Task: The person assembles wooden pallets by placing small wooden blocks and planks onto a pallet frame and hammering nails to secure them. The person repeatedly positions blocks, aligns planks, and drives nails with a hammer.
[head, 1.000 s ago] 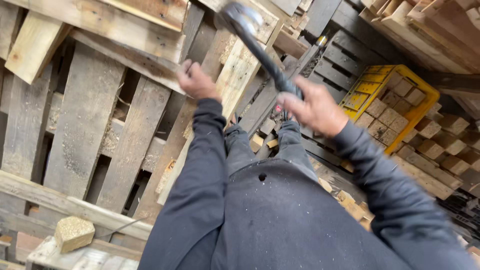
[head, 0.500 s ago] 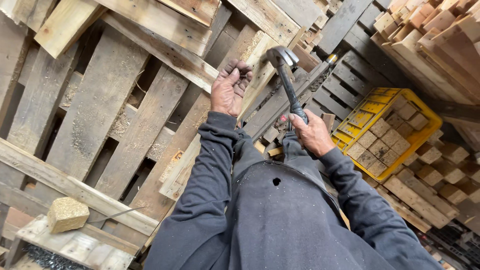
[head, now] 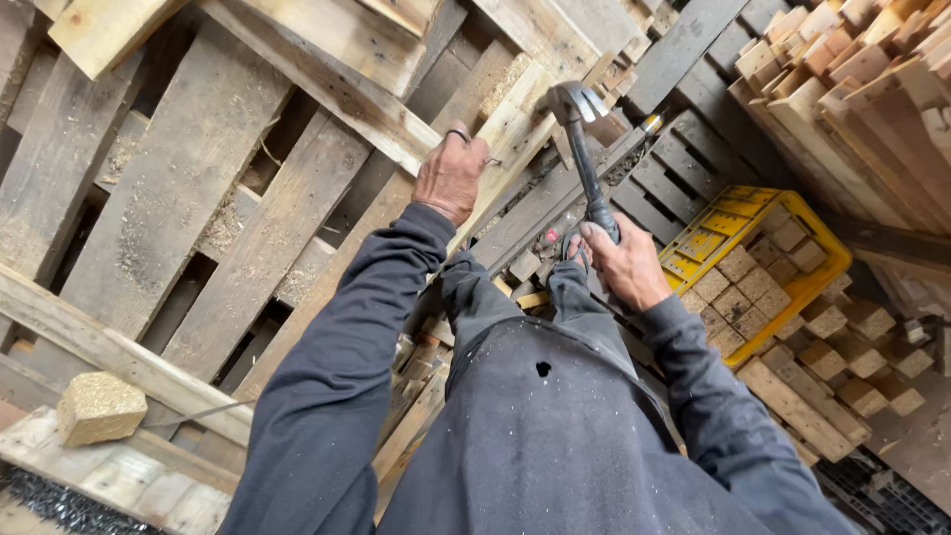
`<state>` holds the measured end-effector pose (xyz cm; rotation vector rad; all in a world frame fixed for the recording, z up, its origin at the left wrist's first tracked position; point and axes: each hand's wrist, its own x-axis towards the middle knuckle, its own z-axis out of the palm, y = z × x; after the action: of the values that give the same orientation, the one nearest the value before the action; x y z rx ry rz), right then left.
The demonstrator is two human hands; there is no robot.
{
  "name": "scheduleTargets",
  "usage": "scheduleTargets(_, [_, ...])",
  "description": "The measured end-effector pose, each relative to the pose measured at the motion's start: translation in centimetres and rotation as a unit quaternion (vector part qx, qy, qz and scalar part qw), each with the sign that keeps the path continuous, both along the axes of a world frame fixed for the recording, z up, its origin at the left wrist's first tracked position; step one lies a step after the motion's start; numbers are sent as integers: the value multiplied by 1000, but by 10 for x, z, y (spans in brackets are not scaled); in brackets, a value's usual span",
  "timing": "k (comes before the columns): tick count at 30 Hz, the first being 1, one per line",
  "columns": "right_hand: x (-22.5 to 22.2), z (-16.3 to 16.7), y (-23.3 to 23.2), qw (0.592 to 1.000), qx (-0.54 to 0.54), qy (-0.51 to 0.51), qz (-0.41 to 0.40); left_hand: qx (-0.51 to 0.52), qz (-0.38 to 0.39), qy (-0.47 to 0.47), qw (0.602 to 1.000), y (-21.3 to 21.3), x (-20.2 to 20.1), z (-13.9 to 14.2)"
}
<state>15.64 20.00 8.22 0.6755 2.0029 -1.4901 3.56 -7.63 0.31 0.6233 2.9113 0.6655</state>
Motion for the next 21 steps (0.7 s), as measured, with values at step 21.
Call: scheduleTargets(21, [-3,45,-36,992,-4,123,-35,336,210,38,917,57,-26,-9])
